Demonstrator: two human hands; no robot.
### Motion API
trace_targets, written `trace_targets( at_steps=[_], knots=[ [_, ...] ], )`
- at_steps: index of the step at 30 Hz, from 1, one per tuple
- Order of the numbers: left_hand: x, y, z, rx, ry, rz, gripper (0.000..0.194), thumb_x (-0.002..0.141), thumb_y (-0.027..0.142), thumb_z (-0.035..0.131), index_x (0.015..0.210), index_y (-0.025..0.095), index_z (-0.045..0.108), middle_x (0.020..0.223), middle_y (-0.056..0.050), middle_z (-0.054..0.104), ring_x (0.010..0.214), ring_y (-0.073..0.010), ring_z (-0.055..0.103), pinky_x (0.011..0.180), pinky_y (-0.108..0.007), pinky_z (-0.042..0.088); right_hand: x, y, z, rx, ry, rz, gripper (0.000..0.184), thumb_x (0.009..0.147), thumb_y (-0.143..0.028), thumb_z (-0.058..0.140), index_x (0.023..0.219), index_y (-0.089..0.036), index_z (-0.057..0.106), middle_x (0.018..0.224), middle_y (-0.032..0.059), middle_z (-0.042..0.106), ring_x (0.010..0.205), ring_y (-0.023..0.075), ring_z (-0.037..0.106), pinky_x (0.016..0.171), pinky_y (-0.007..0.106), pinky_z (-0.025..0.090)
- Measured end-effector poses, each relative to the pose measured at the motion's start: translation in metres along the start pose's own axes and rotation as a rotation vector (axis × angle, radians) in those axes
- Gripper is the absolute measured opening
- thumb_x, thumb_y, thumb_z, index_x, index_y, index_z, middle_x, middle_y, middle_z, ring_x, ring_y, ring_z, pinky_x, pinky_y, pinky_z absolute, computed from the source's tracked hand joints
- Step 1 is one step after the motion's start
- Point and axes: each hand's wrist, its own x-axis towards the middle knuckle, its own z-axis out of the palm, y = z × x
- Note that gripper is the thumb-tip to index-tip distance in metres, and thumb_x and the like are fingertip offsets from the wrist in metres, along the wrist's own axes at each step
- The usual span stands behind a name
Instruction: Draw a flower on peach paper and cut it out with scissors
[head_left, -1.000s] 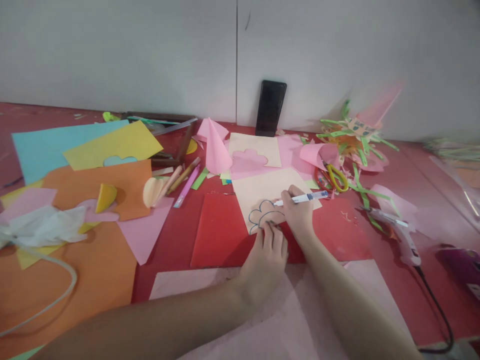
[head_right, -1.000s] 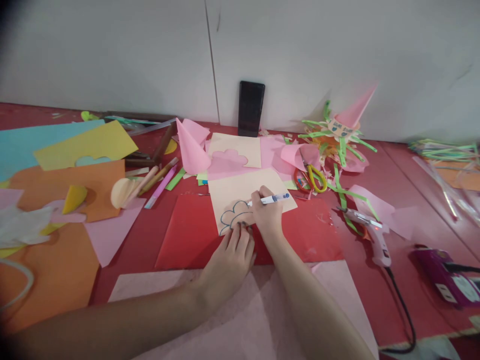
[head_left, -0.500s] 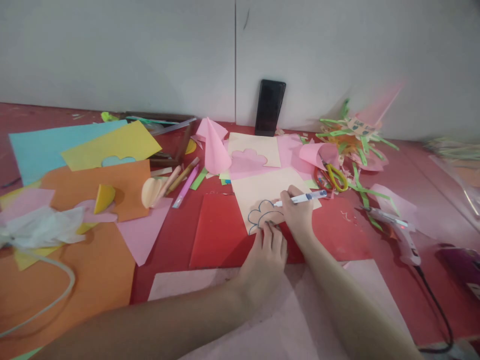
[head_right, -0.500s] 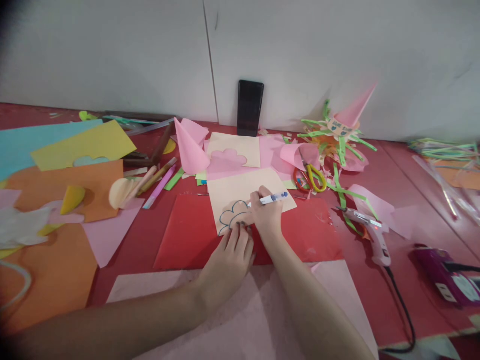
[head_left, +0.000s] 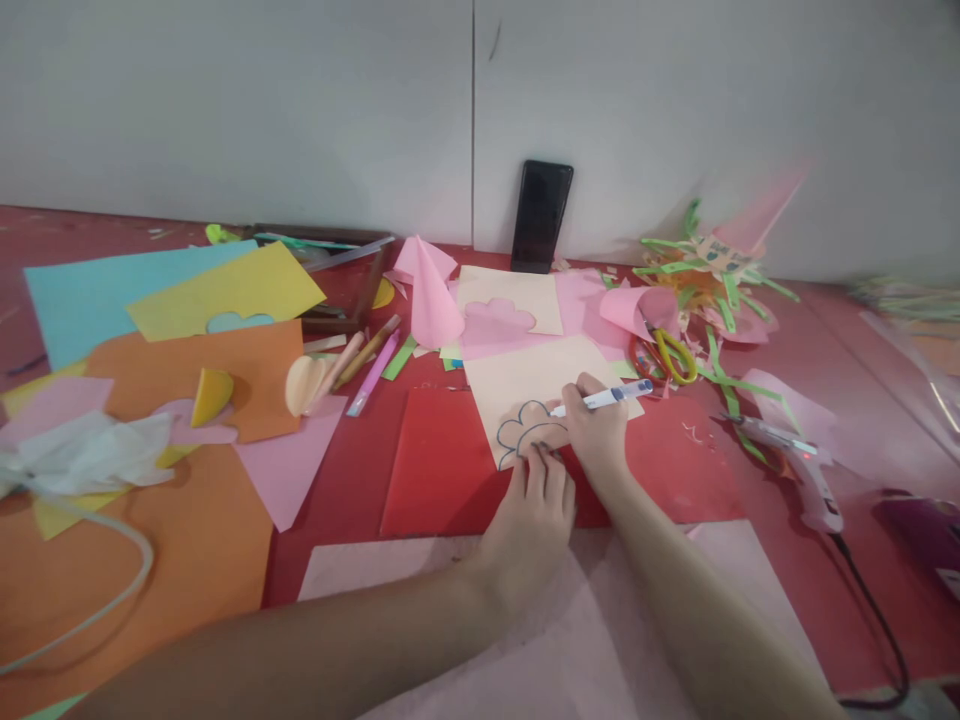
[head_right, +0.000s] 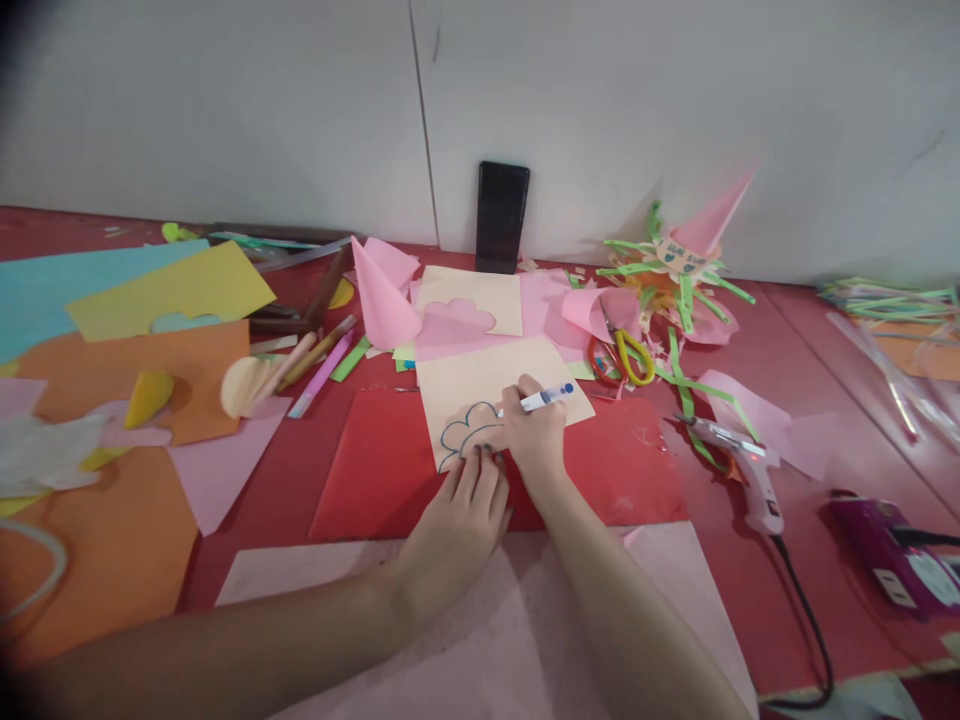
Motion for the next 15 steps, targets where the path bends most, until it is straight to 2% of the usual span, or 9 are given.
trace_targets(
  at_steps=[5, 10, 15],
  knots=[
    [-0.0005, 0.0006, 0.0017, -0.012, 0.005, -0.016, 0.037, 0.083, 0.016, 0.035, 0.112, 0.002, 0.053, 0.113, -0.021, 0.056, 0.108, -0.0289, 0.052, 0.090, -0.041, 0.043, 0.0003, 0.0003, -0.0005, 0.046, -0.013, 0.009, 0.029, 0.068, -0.017, 0.045, 0.049, -0.021, 0.023, 0.043, -0.0083, 0.022, 0.042, 0.0063, 0.022, 0.039, 0.020, 0.020],
    [-0.0005, 0.0005, 0.0003, 0.004, -0.007, -0.005, 0.039, 0.083, 0.018, 0.036, 0.114, 0.001, 0.052, 0.114, -0.021, 0.055, 0.109, -0.0298, 0.051, 0.090, -0.041, 0.043, 0.0014, -0.0022, -0.0013, 0.069, 0.055, 0.050, 0.032, 0.073, -0.021, 0.045, 0.050, -0.021, 0.023, 0.044, -0.0079, 0.021, 0.043, 0.0066, 0.025, 0.041, 0.020, 0.023],
    [-0.0002, 0.0004, -0.0002, 0.006, -0.015, 0.005, 0.038, 0.083, 0.017, 0.036, 0.114, 0.002, 0.052, 0.114, -0.021, 0.055, 0.109, -0.0295, 0.051, 0.089, -0.040, 0.043, 0.0024, -0.0053, -0.0016, 0.027, -0.046, 0.047, 0.035, 0.079, -0.030, 0.045, 0.048, -0.020, 0.031, 0.042, -0.0078, 0.028, 0.043, 0.0069, 0.030, 0.045, 0.020, 0.027]
  ],
)
